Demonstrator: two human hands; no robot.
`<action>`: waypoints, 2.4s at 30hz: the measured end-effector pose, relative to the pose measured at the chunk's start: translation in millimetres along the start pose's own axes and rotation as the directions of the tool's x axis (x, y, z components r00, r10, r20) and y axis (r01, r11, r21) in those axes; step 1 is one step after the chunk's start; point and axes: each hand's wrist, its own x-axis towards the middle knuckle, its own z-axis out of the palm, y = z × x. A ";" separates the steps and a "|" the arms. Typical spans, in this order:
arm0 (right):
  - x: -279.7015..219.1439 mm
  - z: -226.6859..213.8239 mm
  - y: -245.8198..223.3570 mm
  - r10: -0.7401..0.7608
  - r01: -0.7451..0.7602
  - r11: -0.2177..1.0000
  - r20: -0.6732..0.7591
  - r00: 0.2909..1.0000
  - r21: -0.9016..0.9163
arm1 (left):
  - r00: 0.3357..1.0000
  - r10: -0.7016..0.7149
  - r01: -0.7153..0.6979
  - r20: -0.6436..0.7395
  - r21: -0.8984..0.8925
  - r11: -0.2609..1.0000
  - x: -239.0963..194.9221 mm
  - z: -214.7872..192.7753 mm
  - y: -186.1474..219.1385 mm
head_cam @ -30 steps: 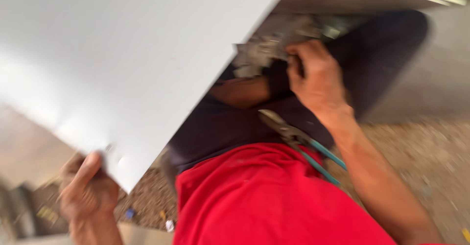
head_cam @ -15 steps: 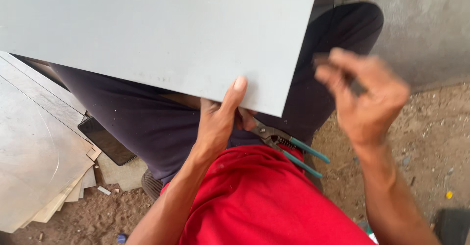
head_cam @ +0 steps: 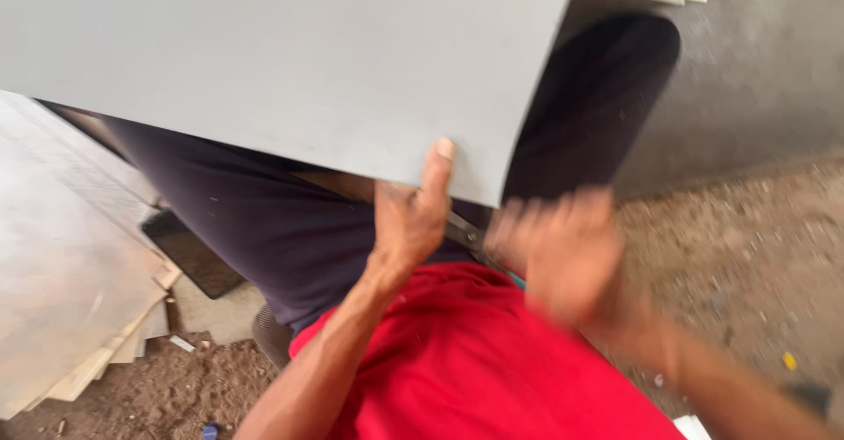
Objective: The person cuts a gray metal sheet using shears, making several small incisions along the edge while sitting on the floor.
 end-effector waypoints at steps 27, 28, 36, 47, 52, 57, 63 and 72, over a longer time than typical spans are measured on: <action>28.1 21.3 118.2 0.116 -0.146 0.971 -0.161 0.980 -0.191 | 0.940 -0.337 0.330 0.050 0.121 0.936 2.9 -0.1 13.8; 26.6 22.9 116.7 0.105 -0.129 0.980 -0.157 0.982 -0.149 | 0.845 -0.531 0.516 0.068 0.160 0.841 4.6 -0.7 9.5; 25.4 23.8 132.9 0.122 -0.141 0.983 -0.152 0.981 -0.120 | 0.971 -0.234 0.236 0.043 -0.034 0.971 3.6 -4.2 4.9; -111.1 1.1 11.1 0.655 -0.629 0.690 0.679 0.331 -0.359 | 0.878 -0.417 0.476 0.234 -0.345 0.809 39.1 -88.1 20.6; -155.7 41.2 10.2 0.671 -0.663 0.650 0.691 0.271 -0.371 | 0.798 -0.489 0.578 0.351 -0.219 0.786 31.2 7.7 2.0; -196.6 17.5 4.5 0.770 -0.884 0.467 0.479 0.421 0.026 | 0.786 -0.441 0.568 0.433 -0.225 0.792 22.3 91.1 -7.4; -193.2 4.9 -8.6 0.862 -0.974 0.208 0.454 0.227 0.092 | 0.720 -0.442 0.597 0.534 -0.153 0.788 25.1 102.8 -12.2; -129.1 -25.5 18.6 0.601 -0.890 -0.347 0.799 0.031 0.296 | 0.786 -0.366 0.499 0.498 -0.163 0.851 22.8 105.6 -15.0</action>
